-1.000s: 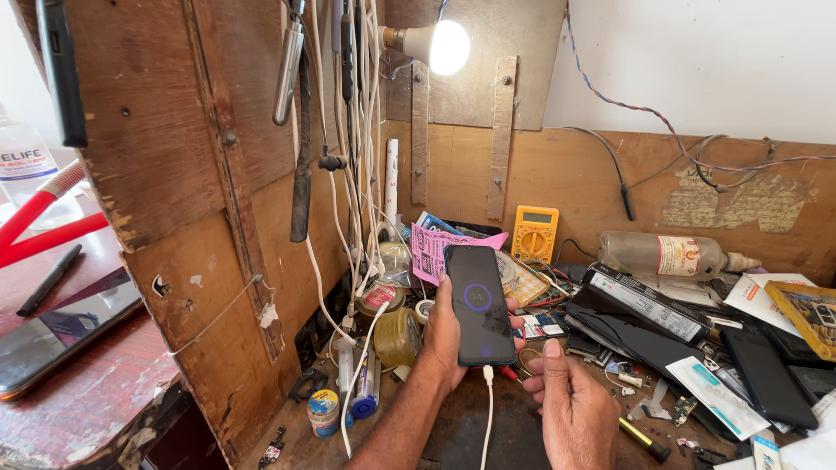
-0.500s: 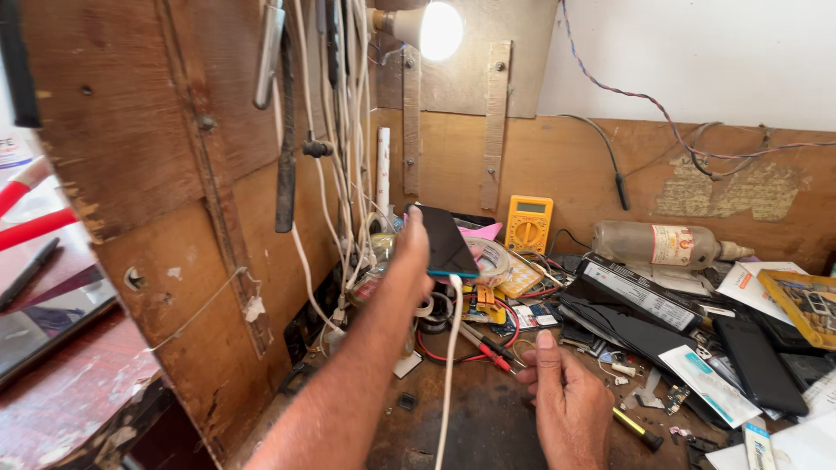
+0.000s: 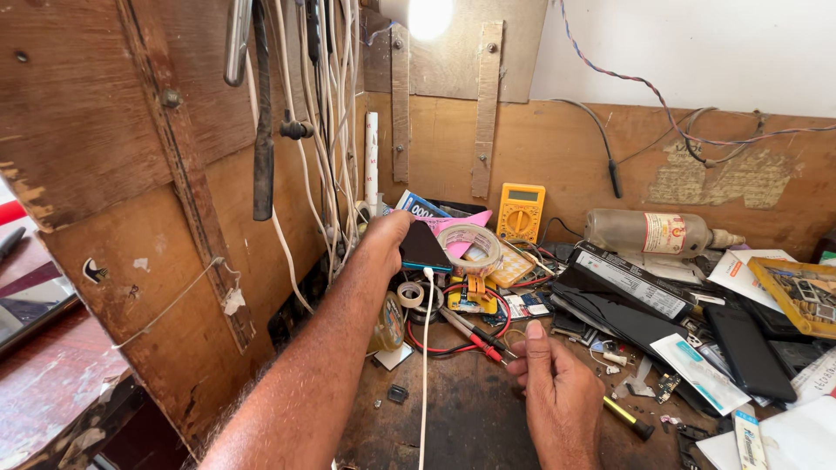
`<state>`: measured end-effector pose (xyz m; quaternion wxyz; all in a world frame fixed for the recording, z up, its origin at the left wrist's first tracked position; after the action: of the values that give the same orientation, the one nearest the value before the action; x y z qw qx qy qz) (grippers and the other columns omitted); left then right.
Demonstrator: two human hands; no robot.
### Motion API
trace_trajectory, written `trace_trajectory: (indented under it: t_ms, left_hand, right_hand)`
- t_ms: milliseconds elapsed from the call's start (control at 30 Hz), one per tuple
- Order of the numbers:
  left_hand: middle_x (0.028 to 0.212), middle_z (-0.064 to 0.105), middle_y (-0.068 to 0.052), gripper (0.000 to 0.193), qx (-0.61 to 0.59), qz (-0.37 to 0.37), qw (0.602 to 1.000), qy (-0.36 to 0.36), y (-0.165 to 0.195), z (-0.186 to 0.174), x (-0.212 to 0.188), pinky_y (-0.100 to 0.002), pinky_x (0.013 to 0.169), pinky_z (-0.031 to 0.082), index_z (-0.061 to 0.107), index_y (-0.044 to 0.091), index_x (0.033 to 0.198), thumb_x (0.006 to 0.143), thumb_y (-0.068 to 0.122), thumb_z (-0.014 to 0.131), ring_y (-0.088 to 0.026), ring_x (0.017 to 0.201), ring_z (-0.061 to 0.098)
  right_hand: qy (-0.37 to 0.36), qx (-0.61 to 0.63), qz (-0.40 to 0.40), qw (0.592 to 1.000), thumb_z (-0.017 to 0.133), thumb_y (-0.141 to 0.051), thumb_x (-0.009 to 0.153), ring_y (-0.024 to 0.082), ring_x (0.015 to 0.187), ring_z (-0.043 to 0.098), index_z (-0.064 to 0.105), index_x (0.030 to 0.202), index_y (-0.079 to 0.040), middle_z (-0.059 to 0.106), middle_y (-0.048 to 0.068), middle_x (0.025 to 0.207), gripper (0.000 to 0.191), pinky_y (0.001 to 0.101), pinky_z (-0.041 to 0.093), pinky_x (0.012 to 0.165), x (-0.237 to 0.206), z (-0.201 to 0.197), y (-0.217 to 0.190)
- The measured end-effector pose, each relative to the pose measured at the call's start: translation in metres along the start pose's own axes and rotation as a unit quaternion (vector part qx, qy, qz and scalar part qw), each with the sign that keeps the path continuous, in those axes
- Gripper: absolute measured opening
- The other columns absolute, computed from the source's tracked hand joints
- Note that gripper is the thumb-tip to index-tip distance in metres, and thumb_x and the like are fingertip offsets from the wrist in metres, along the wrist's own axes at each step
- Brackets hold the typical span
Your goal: The person handles a smartphone and a small electronic component on a cluttered workbench. They connect a charging cable to the phone, then use a screwdriver to adjust the small component. The person also picks up a small container and applies a substance to the component.
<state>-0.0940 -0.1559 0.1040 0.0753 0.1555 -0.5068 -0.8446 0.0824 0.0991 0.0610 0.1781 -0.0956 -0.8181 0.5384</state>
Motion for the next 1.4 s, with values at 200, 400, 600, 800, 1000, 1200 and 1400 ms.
trace_trajectory:
  t_ms: [200, 400, 600, 800, 1000, 1200, 1400]
  left_hand:
    - [0.105, 0.072, -0.022, 0.042, 0.059, 0.017, 0.996, 0.068, 0.009, -0.007, -0.006, -0.042, 0.067, 0.063, 0.059, -0.012, 0.124, 0.087, 0.008, 0.062, -0.03, 0.085, 0.075]
    - [0.127, 0.065, -0.026, 0.063, 0.14, 0.073, 0.981, 0.115, 0.018, -0.003, -0.012, -0.042, 0.097, 0.054, 0.046, -0.012, 0.137, 0.08, 0.008, 0.064, -0.031, 0.116, 0.067]
    - [0.154, 0.046, -0.027, 0.069, 0.288, 0.014, 0.946, 0.149, 0.009, 0.007, -0.029, -0.045, 0.116, 0.044, 0.049, -0.003, 0.144, 0.081, 0.019, 0.063, -0.035, 0.14, 0.051]
    - [0.164, 0.004, -0.031, 0.084, 0.27, 0.024, 0.954, 0.129, 0.008, 0.014, -0.034, -0.054, 0.114, 0.037, 0.023, -0.006, 0.153, 0.083, 0.017, 0.065, -0.045, 0.146, 0.031]
    - [0.151, 0.035, -0.031, 0.071, 0.376, 0.138, 0.906, 0.139, 0.002, 0.017, -0.045, -0.05, 0.116, 0.038, 0.05, -0.004, 0.138, 0.077, 0.023, 0.073, -0.044, 0.14, 0.041]
    - [0.122, 0.06, -0.029, 0.048, 0.41, 0.435, 0.8, 0.049, -0.005, 0.051, -0.116, -0.052, 0.102, 0.047, 0.063, -0.003, 0.121, 0.08, 0.021, 0.071, -0.042, 0.116, 0.057]
    - [0.102, 0.072, -0.019, 0.025, 0.292, 0.436, 0.848, -0.076, -0.038, 0.062, -0.191, -0.046, 0.089, 0.057, 0.065, -0.001, 0.113, 0.089, 0.002, 0.057, -0.034, 0.099, 0.071]
  right_hand:
    - [-0.002, 0.01, -0.012, 1.0, 0.054, -0.049, 0.098, 0.015, 0.063, 0.069, 0.08, 0.094, 0.0, 0.076, 0.011, 0.066, 0.056, 0.0316, 0.055, 0.06, -0.003, -0.003, 0.0]
    - [0.006, 0.034, -0.038, 0.999, 0.056, -0.048, 0.098, 0.015, 0.06, 0.067, 0.08, 0.092, 0.001, 0.074, 0.01, 0.064, 0.055, 0.0316, 0.054, 0.058, -0.006, -0.007, 0.0]
    - [-0.003, 0.033, -0.04, 0.999, 0.056, -0.048, 0.097, 0.014, 0.06, 0.068, 0.08, 0.092, 0.0, 0.074, 0.009, 0.063, 0.054, 0.0305, 0.055, 0.058, -0.007, -0.013, 0.003]
    - [-0.008, 0.016, -0.029, 0.999, 0.056, -0.048, 0.097, 0.015, 0.061, 0.071, 0.079, 0.093, -0.001, 0.075, 0.009, 0.064, 0.053, 0.0312, 0.057, 0.06, -0.009, -0.015, 0.0]
    - [-0.018, -0.004, -0.03, 0.999, 0.054, -0.048, 0.098, 0.014, 0.063, 0.072, 0.079, 0.094, -0.002, 0.075, 0.008, 0.064, 0.053, 0.0307, 0.057, 0.062, -0.014, -0.016, -0.005]
    - [0.022, 0.007, -0.083, 0.996, 0.056, -0.043, 0.1, 0.014, 0.061, 0.069, 0.077, 0.089, 0.0, 0.073, 0.008, 0.064, 0.049, 0.031, 0.055, 0.061, -0.021, -0.019, -0.015]
    - [0.157, 0.128, -0.152, 0.967, 0.05, -0.029, 0.108, 0.012, 0.07, 0.063, 0.06, 0.115, -0.002, 0.069, 0.007, 0.086, 0.03, 0.0288, 0.055, 0.061, -0.031, -0.045, -0.013]
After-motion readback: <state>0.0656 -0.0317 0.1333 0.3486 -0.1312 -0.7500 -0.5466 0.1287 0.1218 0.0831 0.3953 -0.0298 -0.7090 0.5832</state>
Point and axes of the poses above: each hand's wrist, its own x-axis towards the middle knuckle, its own z-axis out of the palm, y = z × x, the point moved 6 cm from there along x, towards the middle knuckle
